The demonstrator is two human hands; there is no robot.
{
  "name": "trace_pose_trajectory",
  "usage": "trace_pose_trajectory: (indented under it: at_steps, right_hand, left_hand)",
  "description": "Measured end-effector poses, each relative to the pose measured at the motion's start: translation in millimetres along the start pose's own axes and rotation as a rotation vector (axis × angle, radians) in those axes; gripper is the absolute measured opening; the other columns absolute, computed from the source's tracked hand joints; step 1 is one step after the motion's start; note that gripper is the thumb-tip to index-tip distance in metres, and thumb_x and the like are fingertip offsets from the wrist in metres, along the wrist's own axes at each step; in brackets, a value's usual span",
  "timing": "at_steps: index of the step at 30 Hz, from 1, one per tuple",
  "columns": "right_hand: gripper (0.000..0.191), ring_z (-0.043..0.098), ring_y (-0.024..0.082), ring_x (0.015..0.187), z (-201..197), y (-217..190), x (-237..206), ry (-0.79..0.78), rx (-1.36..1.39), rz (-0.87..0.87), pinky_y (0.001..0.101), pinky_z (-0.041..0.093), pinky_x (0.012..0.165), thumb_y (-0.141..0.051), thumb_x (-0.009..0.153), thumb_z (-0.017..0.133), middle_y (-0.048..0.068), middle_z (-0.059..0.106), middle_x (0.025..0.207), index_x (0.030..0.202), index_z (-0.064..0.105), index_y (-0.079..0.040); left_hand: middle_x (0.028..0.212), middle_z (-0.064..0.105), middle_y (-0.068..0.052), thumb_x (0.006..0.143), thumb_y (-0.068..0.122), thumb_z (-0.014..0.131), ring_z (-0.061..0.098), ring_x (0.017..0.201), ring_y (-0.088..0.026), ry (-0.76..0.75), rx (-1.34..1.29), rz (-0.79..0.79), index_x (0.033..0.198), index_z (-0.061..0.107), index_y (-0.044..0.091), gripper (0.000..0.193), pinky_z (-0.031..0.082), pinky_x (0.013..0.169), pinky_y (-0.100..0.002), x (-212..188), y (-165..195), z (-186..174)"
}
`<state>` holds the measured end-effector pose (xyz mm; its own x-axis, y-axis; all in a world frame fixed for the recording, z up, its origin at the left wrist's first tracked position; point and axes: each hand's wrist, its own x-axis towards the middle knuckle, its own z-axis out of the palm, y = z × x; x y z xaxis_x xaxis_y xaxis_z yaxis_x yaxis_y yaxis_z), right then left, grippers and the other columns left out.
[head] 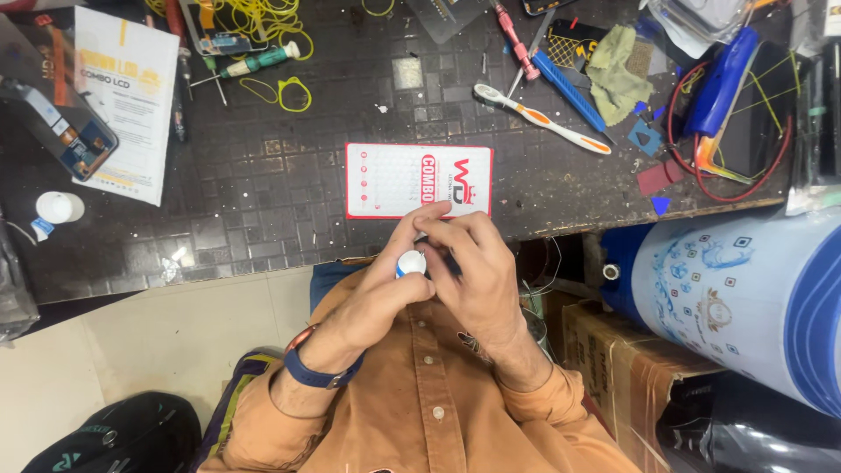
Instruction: The person secures a smartphone with multiple yellow rubber bands, wipes the screen and edges with a cloth, and then uses a blue plastic pry tool to work along the screen edges. The person also handles a small white bottle and a yellow box before continuing to pry the phone.
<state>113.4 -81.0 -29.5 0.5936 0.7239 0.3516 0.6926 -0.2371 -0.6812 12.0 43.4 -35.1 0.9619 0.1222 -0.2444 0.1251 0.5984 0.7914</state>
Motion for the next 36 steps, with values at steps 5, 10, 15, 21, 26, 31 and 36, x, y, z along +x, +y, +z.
trace_pose_trajectory:
  at_steps: [5,10,15,21,26,31,36]
  right_hand:
    - [0.034,0.061,0.026,0.088,-1,0,-1,0.047,-0.100,-0.040,0.0368,0.052,0.071,-0.003,0.084,0.085,0.008,0.060,0.100,0.113,0.069,-0.010]
    - [0.036,0.056,0.029,0.102,-1,6,-1,0.096,-0.152,-0.153,0.0397,0.051,0.081,-0.002,0.081,0.083,0.012,0.059,0.110,0.112,0.067,-0.010]
    - [0.041,0.060,0.026,0.107,-7,14,0,0.032,-0.164,-0.274,0.0438,0.048,0.096,-0.006,0.078,0.083,0.004,0.064,0.116,0.116,0.067,-0.008]
    - [0.042,0.058,0.023,0.103,-11,12,1,0.031,-0.221,-0.301,0.0446,0.042,0.099,-0.020,0.079,0.085,0.000,0.064,0.115,0.117,0.071,-0.010]
    - [0.032,0.057,0.024,0.102,-10,16,2,0.083,-0.208,-0.294,0.0455,0.041,0.097,-0.015,0.083,0.081,0.000,0.061,0.107,0.113,0.072,-0.011]
    - [0.013,0.053,0.028,0.103,-4,15,3,0.220,-0.144,-0.024,0.0404,0.043,0.094,-0.003,0.097,0.068,0.008,0.058,0.106,0.109,0.065,-0.008]
    - [0.005,0.053,0.011,0.087,-4,-1,-2,0.210,0.940,0.300,0.0271,0.047,0.074,-0.008,0.111,0.055,0.006,0.054,0.109,0.115,0.054,-0.005]
  left_hand:
    - [0.155,0.039,-0.012,0.075,0.002,0.047,0.037,0.142,-0.023,-0.033,0.098,0.014,0.161,0.025,0.002,0.089,0.032,0.114,-0.032,1,2,0]
    - [0.163,0.031,-0.013,0.075,0.000,0.050,0.029,0.154,-0.025,-0.101,0.195,0.081,0.163,0.023,0.001,0.092,0.027,0.123,-0.035,-6,2,-2]
    - [0.162,0.033,-0.013,0.076,-0.001,0.049,0.030,0.154,-0.025,-0.097,0.125,0.008,0.164,0.019,0.003,0.093,0.026,0.123,-0.035,-9,8,0]
    - [0.162,0.035,-0.012,0.074,-0.001,0.047,0.032,0.152,-0.024,-0.088,0.111,-0.029,0.164,0.021,0.003,0.094,0.029,0.121,-0.034,-7,14,-1]
    - [0.157,0.040,-0.013,0.075,-0.001,0.047,0.044,0.138,-0.023,-0.066,0.076,-0.040,0.163,0.025,0.003,0.091,0.039,0.112,-0.034,-5,12,1]
    - [0.121,0.053,-0.010,0.083,-0.002,0.053,0.055,0.109,-0.015,0.197,0.519,0.199,0.136,0.045,0.001,0.054,0.047,0.091,-0.029,-3,7,9]
    - [0.079,0.047,-0.001,0.081,-0.002,0.057,0.044,0.072,-0.010,0.252,0.590,0.340,0.100,0.049,0.004,0.022,0.039,0.064,-0.025,-4,8,11]
